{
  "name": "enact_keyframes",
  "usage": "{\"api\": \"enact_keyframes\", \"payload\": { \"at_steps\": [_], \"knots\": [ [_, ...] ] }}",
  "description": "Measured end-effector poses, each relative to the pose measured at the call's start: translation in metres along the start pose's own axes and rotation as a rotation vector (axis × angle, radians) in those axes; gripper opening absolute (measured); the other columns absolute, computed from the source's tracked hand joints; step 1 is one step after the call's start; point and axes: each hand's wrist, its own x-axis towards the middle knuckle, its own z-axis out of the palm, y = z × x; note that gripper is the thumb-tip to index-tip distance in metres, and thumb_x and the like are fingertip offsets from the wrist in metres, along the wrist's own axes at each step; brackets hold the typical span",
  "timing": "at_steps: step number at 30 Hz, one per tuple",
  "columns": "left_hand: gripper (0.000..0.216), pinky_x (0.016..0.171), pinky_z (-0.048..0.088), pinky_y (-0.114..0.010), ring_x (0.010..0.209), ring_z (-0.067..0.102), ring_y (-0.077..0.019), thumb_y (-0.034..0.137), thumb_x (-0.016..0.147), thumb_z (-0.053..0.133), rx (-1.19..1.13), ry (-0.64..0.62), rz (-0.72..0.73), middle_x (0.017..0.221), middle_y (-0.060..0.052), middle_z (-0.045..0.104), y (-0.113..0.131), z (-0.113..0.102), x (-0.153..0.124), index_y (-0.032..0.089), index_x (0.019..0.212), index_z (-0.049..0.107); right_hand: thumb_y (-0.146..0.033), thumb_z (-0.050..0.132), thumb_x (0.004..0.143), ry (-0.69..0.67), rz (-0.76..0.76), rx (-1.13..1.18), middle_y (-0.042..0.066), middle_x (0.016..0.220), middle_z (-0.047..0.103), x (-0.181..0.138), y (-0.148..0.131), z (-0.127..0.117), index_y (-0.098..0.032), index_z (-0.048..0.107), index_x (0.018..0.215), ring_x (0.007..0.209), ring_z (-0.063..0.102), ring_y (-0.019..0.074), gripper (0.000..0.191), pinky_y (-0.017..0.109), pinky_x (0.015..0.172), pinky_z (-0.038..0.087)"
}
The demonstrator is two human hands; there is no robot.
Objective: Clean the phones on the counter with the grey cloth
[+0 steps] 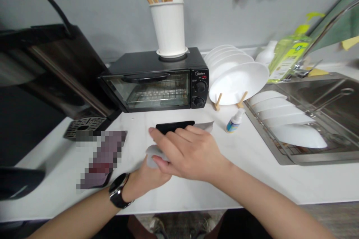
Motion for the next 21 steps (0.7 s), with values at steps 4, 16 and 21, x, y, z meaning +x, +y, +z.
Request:
{"api": "enact_keyframes", "payload": {
  "at_steps": [4,16,21],
  "knots": [
    [0.029,0.07,0.059,-0.029,0.081,0.072,-0.0195,0.004,0.091,0.043,0.142,0.061,0.13,0.084,-0.007,0.075,0.002,-0.006,0.008,0.016,0.094,0.069,-0.065,0.046,0.102,-0.114,0.216,0.035,0.002,0.066,0.068,-0.001,0.009,-0.01,-0.015,0.074,0.088,0.056,0.059,0.0147,0.059,0.031,0.055,0.031],
    [0.017,0.049,0.042,-0.027,0.055,0.057,-0.0165,0.01,0.083,0.059,0.261,0.09,0.149,0.059,-0.001,0.062,-0.005,0.009,0.008,0.019,0.068,0.059,-0.025,0.054,0.092,-0.58,0.183,0.031,0.006,0.081,0.07,0.037,-0.03,-0.023,-0.017,0.066,0.091,0.068,0.058,0.0202,0.015,0.035,0.061,0.024],
    [0.02,0.05,0.042,-0.031,0.06,0.062,-0.0207,0.003,0.082,0.056,0.295,0.103,0.193,0.063,-0.005,0.066,-0.004,0.007,0.006,0.017,0.069,0.062,-0.017,0.052,0.094,-0.654,0.038,0.201,0.007,0.096,0.074,0.04,-0.02,-0.024,-0.016,0.068,0.107,0.083,0.064,0.0219,0.021,0.034,0.067,0.034]
  ]
}}
